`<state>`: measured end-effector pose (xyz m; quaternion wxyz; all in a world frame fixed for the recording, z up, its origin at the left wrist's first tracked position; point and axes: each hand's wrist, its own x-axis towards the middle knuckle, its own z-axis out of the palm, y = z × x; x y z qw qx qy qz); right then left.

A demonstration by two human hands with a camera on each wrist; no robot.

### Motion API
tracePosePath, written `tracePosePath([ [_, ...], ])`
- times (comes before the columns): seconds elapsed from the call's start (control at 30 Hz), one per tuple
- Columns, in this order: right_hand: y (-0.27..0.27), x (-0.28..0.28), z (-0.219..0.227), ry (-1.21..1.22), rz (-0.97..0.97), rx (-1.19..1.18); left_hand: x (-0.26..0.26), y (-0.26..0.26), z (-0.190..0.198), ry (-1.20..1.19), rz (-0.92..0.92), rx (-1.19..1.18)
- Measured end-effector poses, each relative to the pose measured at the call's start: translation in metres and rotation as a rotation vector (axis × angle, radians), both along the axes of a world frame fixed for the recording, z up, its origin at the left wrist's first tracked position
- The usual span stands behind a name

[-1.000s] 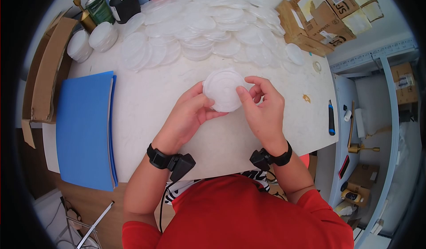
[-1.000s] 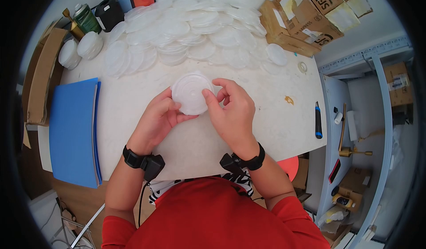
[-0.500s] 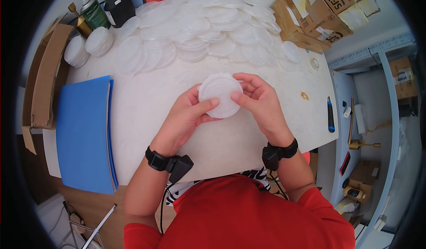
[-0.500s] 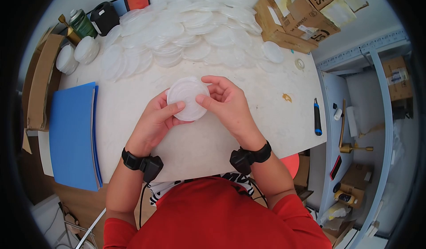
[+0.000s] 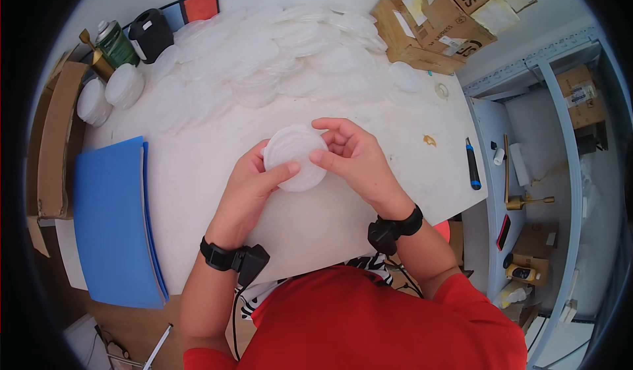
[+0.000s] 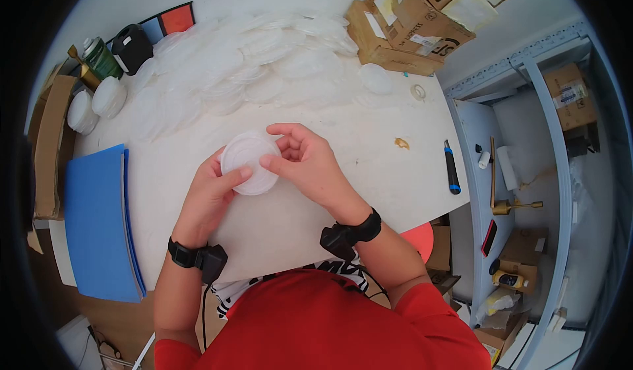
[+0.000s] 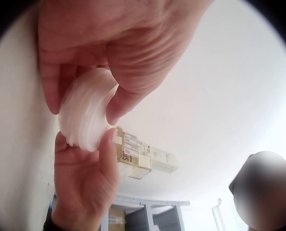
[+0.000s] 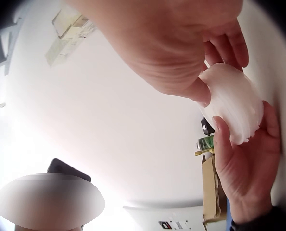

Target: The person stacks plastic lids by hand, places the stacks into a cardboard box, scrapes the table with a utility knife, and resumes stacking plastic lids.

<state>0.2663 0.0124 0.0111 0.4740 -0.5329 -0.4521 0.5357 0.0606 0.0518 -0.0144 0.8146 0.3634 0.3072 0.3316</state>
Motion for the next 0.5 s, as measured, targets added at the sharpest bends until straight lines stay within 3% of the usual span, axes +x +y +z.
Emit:
tracePosePath([
  [0.1,0.007,0.016,0.001,-0.109,-0.024,0.048,-0.001,0.001,-0.001,0.017,0.000,0.004],
  [0.2,0.030,0.056,0.002,-0.546,-0.289,0.173,-0.002,0.000,0.001,0.030,0.018,-0.006],
  [0.3,0.057,0.125,-0.016,-0.692,-0.449,0.192,-0.002,0.000,0.004,0.051,0.044,-0.003],
  [0.37,0.069,0.160,-0.020,-1.041,-0.608,0.174,-0.002,0.000,0.006,0.062,0.045,-0.017],
  [0.5,0.082,0.194,-0.024,-1.244,-0.527,0.112,-0.003,0.001,0.003,0.064,0.044,-0.013],
])
